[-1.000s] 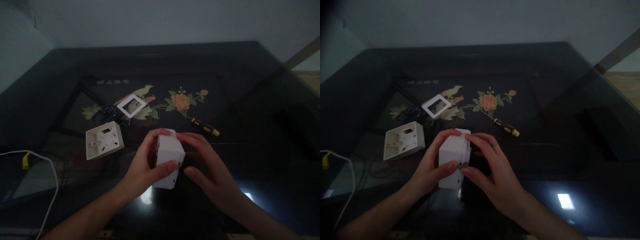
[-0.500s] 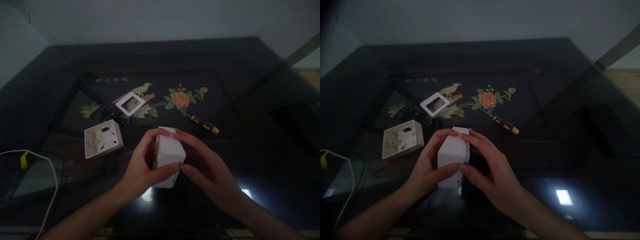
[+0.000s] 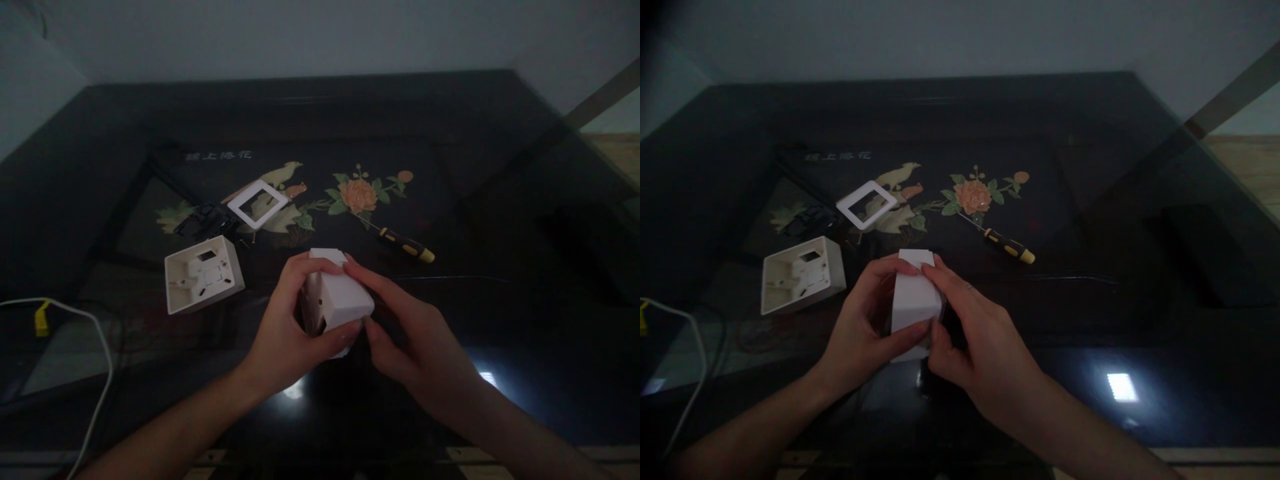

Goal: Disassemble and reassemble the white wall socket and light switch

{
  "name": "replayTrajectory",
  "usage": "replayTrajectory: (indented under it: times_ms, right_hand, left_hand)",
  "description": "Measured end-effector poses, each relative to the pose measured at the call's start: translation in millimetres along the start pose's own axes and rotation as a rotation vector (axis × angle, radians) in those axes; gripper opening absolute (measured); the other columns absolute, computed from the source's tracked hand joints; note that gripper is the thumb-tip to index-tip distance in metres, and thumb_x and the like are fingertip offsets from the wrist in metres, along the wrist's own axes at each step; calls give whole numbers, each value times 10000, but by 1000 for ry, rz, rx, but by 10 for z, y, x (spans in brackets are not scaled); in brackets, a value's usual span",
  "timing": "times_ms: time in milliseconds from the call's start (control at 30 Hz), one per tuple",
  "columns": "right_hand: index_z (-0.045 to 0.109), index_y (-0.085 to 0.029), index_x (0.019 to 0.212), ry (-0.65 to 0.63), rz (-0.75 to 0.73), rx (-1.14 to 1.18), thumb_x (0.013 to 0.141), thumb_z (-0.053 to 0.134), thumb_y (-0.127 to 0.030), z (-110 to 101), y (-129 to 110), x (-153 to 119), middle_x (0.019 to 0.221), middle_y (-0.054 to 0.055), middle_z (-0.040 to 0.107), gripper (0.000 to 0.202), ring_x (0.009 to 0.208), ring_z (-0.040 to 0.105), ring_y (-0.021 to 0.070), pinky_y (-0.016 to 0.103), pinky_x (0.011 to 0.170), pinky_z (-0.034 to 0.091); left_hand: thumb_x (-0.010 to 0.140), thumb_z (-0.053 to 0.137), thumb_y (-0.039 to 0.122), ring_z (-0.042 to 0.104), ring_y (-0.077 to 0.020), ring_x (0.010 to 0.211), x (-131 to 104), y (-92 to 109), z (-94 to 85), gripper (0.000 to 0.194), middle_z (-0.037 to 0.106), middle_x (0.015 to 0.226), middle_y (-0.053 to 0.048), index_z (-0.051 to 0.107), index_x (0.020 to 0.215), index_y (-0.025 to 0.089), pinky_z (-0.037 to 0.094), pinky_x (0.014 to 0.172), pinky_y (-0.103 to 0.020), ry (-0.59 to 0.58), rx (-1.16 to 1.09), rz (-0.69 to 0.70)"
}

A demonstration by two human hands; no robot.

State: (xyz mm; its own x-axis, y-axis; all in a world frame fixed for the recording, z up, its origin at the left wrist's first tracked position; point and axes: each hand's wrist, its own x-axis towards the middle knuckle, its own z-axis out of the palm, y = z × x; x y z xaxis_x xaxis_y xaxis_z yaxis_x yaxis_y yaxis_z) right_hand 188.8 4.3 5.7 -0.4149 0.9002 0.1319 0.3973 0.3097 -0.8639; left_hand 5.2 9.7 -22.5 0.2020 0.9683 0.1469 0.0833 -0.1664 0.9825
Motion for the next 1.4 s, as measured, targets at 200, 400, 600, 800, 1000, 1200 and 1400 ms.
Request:
replayTrajectory:
  times_ms: [200, 400, 600, 800, 1000, 1200, 1400]
  right_hand:
    - [482, -93, 1376, 55, -16, -179, 860, 393, -96, 92, -116, -4, 1406, 200, 589, 523, 1277, 597, 214, 373, 1026, 532]
    - [511, -18, 1329, 120, -22, -309, 859, 345, -80, 184, -164, 17, 1366, 252, 602, 502, 1294, 579, 245, 367, 1018, 537]
    - [479, -15, 1344, 135, 10, -343, 830, 343, -68, 242, -167, -5, 1385, 269, 575, 534, 1276, 594, 286, 409, 955, 588]
    - [429, -138, 1375, 115, 89, -226, 787, 377, -65, 266, -164, -24, 1470, 194, 507, 595, 1356, 518, 257, 424, 1030, 546]
    - [419, -203, 1343, 152, 144, -189, 755, 385, -62, 320, -203, -4, 1482, 162, 498, 606, 1354, 519, 269, 475, 1024, 543]
    - [417, -155, 1346, 148, 143, -160, 753, 381, -72, 298, -180, -20, 1444, 192, 530, 600, 1337, 536, 272, 468, 1031, 533]
    - [427, -174, 1377, 124, 176, -129, 832, 394, -82, 188, -134, -70, 1333, 145, 636, 554, 1185, 657, 238, 445, 987, 563]
  left_hand:
    - [721, 817, 193, 521, -266, 1179, 1, -44, 7, 517, 505, 1249, -48, 553, 1157, 286, 402, 1000, -425, 11, 89, 87]
    - [721, 814, 203, 537, -247, 1142, 30, -28, 25, 478, 514, 1217, -47, 565, 1124, 267, 427, 975, -414, 34, 122, 146]
    - [709, 834, 235, 534, -249, 1136, 43, -50, 21, 468, 528, 1182, -49, 572, 1097, 257, 431, 977, -423, 38, 139, 174]
    - [714, 832, 277, 537, -266, 1131, 24, -76, -1, 468, 520, 1180, -67, 565, 1098, 258, 458, 961, -435, 29, 157, 158]
    - [712, 833, 276, 540, -266, 1127, 35, -111, -20, 479, 511, 1180, -69, 566, 1109, 261, 472, 949, -421, 26, 147, 176]
    - [699, 844, 284, 535, -268, 1137, 41, -99, -23, 479, 495, 1186, -71, 574, 1093, 261, 458, 965, -433, 15, 163, 192]
    - [691, 834, 216, 526, -291, 1198, 11, -83, -31, 500, 473, 1255, -79, 575, 1116, 267, 445, 1001, -453, -39, 182, 164]
